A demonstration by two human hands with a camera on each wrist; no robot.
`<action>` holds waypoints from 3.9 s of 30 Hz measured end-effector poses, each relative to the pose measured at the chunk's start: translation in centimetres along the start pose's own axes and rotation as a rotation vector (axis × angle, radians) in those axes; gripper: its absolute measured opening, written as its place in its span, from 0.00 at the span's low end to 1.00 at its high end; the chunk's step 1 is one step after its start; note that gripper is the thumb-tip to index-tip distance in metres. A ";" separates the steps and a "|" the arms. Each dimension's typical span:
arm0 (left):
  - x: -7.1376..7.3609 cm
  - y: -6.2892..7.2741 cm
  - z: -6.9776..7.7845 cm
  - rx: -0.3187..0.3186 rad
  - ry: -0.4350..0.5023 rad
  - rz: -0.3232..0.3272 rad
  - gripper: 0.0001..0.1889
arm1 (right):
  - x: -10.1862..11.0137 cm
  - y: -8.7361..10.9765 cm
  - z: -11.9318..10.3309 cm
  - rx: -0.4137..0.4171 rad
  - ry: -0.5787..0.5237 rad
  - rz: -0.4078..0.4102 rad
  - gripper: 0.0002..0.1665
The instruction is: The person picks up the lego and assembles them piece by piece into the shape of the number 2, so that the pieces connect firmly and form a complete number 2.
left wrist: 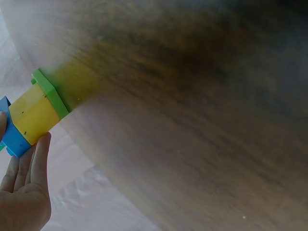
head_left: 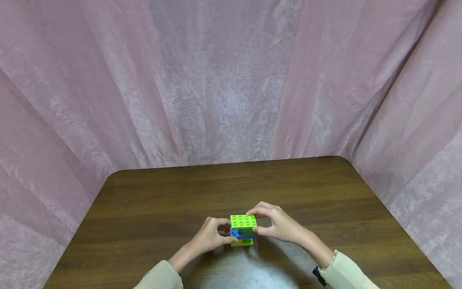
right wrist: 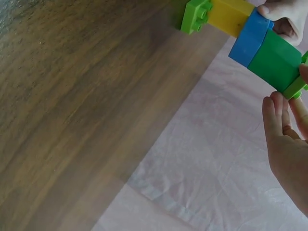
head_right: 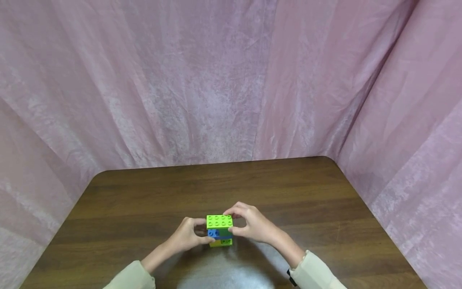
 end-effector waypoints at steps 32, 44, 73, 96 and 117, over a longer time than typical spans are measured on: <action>0.0 0.3 -0.5 0.026 0.150 0.045 0.17 | 0.2 -1.1 0.0 -0.028 -0.048 -0.073 0.18; 0.1 -0.2 -0.5 0.008 0.108 0.037 0.17 | 0.1 -0.4 -0.1 0.046 -0.034 0.011 0.19; 0.8 0.3 0.2 0.010 0.160 0.023 0.19 | -0.2 -0.4 -0.5 0.104 -0.039 0.253 0.20; 3.8 1.5 4.6 -0.406 -0.239 0.267 0.51 | 3.8 -5.4 0.2 -0.252 -0.390 0.332 0.19; 4.1 2.0 6.7 -0.665 -0.264 0.394 0.43 | 3.6 -5.6 2.0 -0.464 -0.523 0.304 0.27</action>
Point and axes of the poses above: each hand's wrist, its own y-axis away from the middle knuckle, its own x-axis out of the back of the hand, z = x × y, the point moved 6 cm from there along -y, towards the middle knuckle
